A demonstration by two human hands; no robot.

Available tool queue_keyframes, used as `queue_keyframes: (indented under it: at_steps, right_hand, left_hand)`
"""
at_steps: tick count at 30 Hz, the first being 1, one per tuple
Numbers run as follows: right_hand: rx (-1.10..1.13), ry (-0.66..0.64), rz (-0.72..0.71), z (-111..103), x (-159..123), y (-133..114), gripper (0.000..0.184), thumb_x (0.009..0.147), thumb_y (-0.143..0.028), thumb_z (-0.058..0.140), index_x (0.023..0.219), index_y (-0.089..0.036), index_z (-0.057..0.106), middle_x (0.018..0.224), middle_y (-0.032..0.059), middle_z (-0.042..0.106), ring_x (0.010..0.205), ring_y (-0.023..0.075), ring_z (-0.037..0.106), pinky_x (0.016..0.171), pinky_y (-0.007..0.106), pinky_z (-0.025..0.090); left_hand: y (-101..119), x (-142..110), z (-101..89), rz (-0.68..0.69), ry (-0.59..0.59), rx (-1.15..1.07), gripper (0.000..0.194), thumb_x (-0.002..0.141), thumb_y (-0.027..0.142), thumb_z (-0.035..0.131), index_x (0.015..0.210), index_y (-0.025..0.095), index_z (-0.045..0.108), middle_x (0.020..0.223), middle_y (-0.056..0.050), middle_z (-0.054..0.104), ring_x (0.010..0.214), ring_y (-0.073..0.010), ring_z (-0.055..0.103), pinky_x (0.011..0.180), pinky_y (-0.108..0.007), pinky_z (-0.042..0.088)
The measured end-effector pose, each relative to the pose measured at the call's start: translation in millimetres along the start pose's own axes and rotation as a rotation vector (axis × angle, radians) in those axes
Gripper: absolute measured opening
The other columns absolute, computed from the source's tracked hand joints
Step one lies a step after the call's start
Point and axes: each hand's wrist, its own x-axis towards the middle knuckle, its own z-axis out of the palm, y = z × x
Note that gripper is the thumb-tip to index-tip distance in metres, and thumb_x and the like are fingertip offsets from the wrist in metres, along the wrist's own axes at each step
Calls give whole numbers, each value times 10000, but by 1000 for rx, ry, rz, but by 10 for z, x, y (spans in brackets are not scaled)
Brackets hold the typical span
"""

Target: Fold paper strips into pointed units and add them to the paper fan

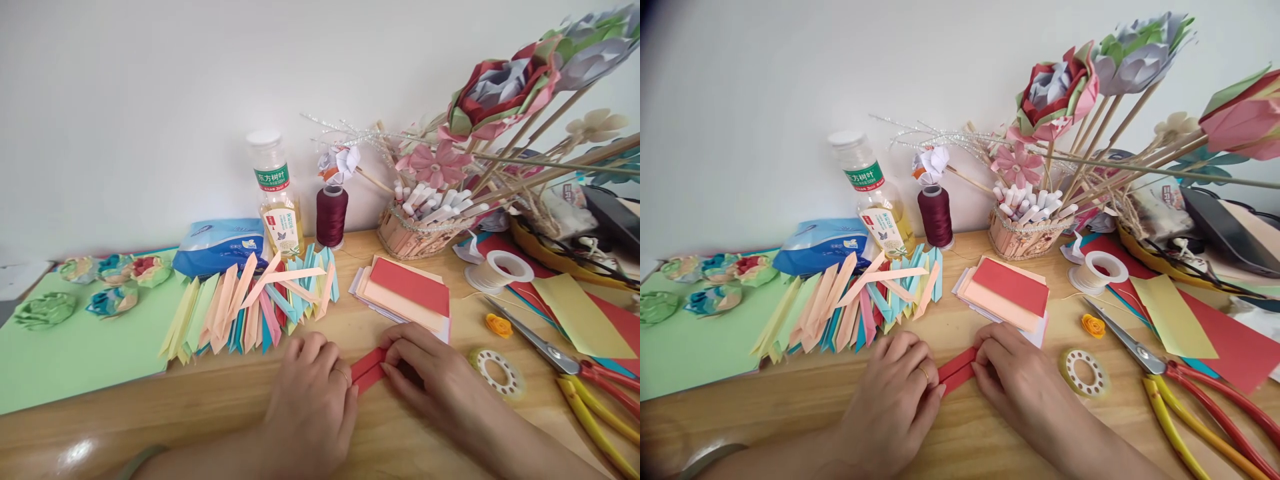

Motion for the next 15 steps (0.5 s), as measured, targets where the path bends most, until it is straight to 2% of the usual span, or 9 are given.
queue_keyframes:
  at_steps: [7,11,15]
  right_hand:
    - [24,10,15,27,4,18,164,871,-107,436,744,-194,493,897,50,561,792,152,570,676,280,482]
    - [49,-4,9,18,16,25,158,870,-108,446,742,-195,484,902,44,553,788,145,567,677,277,480]
    - [44,-15,4,1,18,14,163,882,-113,438,748,-193,486,906,49,549,801,151,563,686,290,482]
  left_hand:
    - [-16,16,-15,-85,-91,-19,114,818,157,471,717,157,523,791,-56,551,806,-240,423,704,-418,314]
    - [-51,-2,-18,-120,-19,-160,67,791,104,490,763,165,491,805,-30,556,808,-222,425,721,-400,313]
    - [-91,-34,-9,-32,56,-187,146,821,126,482,925,190,563,850,-31,577,820,-221,432,709,-370,316]
